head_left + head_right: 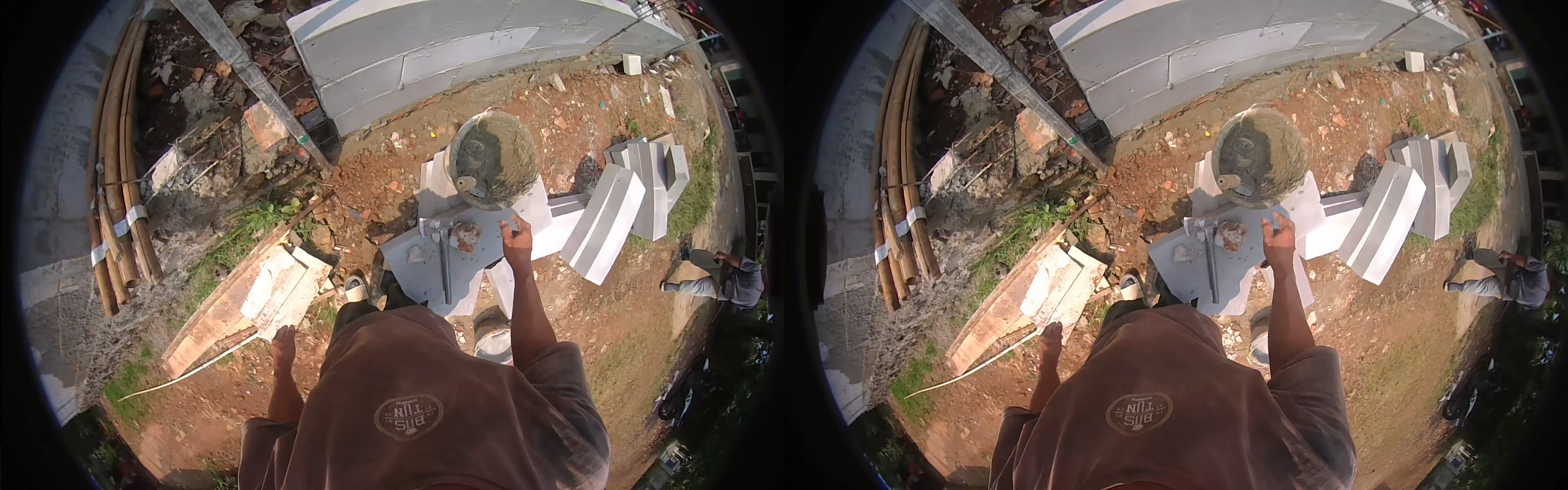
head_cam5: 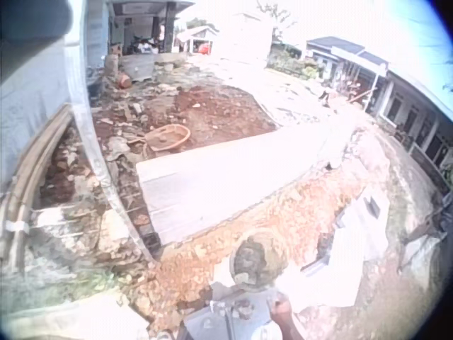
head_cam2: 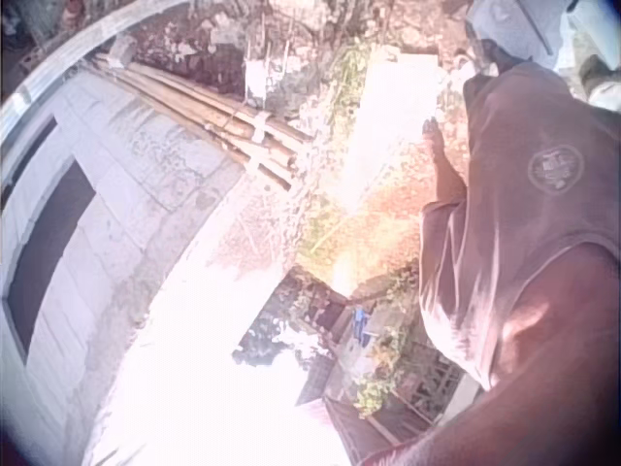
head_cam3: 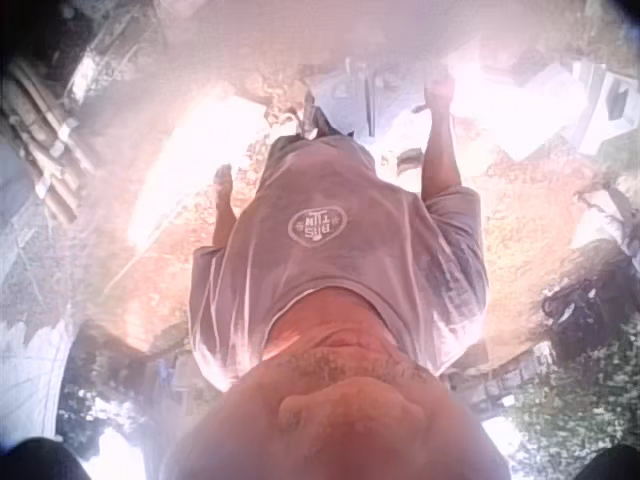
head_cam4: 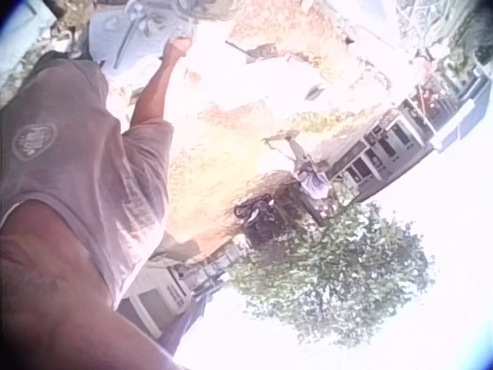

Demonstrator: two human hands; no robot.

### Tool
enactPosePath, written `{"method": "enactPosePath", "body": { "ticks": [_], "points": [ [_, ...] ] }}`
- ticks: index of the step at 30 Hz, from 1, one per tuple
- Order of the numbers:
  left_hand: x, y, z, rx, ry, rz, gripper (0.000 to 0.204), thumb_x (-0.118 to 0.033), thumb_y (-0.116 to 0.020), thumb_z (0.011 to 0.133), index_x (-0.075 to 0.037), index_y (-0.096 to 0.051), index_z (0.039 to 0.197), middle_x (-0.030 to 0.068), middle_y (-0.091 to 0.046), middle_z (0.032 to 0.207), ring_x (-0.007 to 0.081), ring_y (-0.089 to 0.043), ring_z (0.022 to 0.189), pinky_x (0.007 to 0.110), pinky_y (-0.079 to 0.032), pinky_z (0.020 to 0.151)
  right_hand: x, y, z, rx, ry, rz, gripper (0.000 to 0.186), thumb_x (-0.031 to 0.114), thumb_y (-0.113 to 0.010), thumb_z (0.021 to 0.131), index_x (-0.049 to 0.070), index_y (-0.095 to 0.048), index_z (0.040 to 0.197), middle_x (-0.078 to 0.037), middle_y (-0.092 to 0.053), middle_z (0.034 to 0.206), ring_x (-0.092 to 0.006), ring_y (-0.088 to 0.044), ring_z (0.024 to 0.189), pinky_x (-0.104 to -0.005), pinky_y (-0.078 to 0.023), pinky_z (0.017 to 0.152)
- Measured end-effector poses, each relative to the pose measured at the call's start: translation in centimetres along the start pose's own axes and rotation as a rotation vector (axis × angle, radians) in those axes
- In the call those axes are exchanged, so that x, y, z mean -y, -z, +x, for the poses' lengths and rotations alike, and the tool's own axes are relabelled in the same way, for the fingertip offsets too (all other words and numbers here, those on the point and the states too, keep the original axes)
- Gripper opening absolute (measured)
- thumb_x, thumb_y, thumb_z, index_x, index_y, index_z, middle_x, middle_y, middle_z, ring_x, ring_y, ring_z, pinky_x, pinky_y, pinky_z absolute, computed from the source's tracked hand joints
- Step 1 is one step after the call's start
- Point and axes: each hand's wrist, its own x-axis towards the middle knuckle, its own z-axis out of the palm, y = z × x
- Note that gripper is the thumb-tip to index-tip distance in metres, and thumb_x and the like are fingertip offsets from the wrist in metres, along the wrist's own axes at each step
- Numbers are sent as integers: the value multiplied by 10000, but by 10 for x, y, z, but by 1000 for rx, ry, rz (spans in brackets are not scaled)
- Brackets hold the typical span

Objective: The person scoops mortar from a bucket using a trowel and applies it to a brick. They then place the brick onto a low wall structure and tap it into position. This process is repeated with additional bricks.

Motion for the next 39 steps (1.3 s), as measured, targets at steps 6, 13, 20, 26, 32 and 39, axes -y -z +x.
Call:
{"method": "enactPosePath", "body": {
  "ticks": [6, 13, 20, 26, 32, 39],
  "points": [
    [59, -73, 122, 50, -1050, 738, 193, -192, -548, 882, -6, -598, 891, 120, -575, 661, 204, -592, 610, 372, -444, 477, -68, 73, -106, -76, -433, -252, 460, 371, -619, 803, 15, -600, 1095, -249, -579, 1095, -374, -528, 1082, -414, -423, 922],
    [25, -55, 225, 104, -1062, 389, 156, -159, -572, 859, -9, -615, 865, 133, -592, 647, 217, -600, 597, 362, -428, 497, -190, 33, -332, 378, -478, -735, 329, 284, -419, 891, 82, -678, 924, -194, -634, 996, -350, -622, 919, -441, -479, 830],
    [-93, 0, 157, 247, -527, 135, 288, -259, -587, 827, 19, -659, 828, 166, -626, 685, 254, -598, 644, 373, -472, 635, -178, -42, -481, 582, -853, -481, 387, 378, -400, 908, 129, -648, 1069, -191, -592, 1122, -365, -574, 1034, -452, -448, 891],
    [-12, -34, 195, 294, -631, 410, 302, -283, -575, 837, 10, -643, 809, 111, -577, 628, 220, -553, 602, 396, -445, 589, -211, -58, -483, 611, -496, -582, 357, 341, -390, 919, 130, -630, 1078, -195, -628, 1019, -361, -601, 969, -466, -468, 841],
    [9, -66, 160, 327, -529, 476, 310, -290, -573, 836, 11, -640, 812, 104, -569, 623, 210, -542, 597, 391, -439, 585, -191, -39, -423, 392, -445, -426, 377, 373, -480, 865, 82, -645, 1039, -215, -636, 975, -357, -602, 961, -441, -466, 846],
    [38, -118, 113, 402, -523, 531, 319, -299, -572, 836, 12, -637, 815, 95, -560, 618, 199, -529, 591, 385, -433, 580, -207, 15, -423, -105, -644, 56, 406, 403, -570, 783, 17, -672, 852, -209, -646, 869, -322, -617, 910, -409, -472, 784]
  ]
}}
